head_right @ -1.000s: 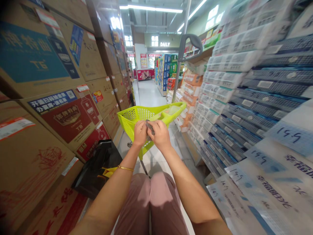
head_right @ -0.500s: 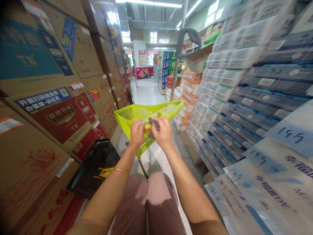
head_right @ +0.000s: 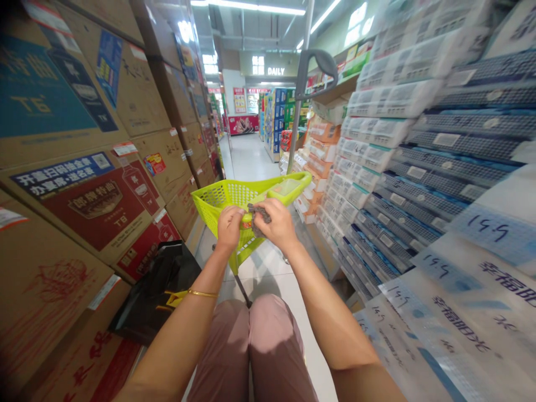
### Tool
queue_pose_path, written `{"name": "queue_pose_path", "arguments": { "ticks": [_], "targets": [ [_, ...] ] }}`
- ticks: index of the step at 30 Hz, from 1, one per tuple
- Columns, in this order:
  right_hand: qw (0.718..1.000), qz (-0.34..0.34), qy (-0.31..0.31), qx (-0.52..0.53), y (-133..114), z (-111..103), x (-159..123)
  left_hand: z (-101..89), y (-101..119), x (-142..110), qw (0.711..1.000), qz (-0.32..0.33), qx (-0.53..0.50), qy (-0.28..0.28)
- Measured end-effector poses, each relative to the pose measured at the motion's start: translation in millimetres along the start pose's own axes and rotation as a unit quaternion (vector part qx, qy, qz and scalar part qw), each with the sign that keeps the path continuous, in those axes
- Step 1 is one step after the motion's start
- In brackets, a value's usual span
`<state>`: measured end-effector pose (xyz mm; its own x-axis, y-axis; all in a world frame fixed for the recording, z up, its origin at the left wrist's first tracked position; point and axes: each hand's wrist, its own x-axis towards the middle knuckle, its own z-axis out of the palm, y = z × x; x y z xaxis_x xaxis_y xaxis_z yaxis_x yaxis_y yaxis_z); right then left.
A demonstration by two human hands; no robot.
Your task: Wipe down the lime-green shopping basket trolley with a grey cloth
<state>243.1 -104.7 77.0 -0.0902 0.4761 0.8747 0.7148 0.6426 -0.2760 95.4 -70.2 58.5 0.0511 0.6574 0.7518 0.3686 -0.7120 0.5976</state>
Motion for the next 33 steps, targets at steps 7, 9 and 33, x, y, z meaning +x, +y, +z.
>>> {"name": "queue_pose_path", "arguments": {
  "ticks": [7, 9, 33],
  "targets": [
    [0.997, 0.009, -0.078, 0.014, 27, -16, 18, -8.3, 2, 2, 0.999, -0.022, -0.010, -0.023],
    [0.998, 0.026, -0.064, 0.010, 21, -13, 16, -12.8, 1, 3, 0.999, -0.028, -0.022, -0.030],
    [0.997, -0.015, -0.044, -0.059, -53, 26, -3, -62.3, 30, 10, 0.976, 0.055, 0.209, -0.036]
  ]
}}
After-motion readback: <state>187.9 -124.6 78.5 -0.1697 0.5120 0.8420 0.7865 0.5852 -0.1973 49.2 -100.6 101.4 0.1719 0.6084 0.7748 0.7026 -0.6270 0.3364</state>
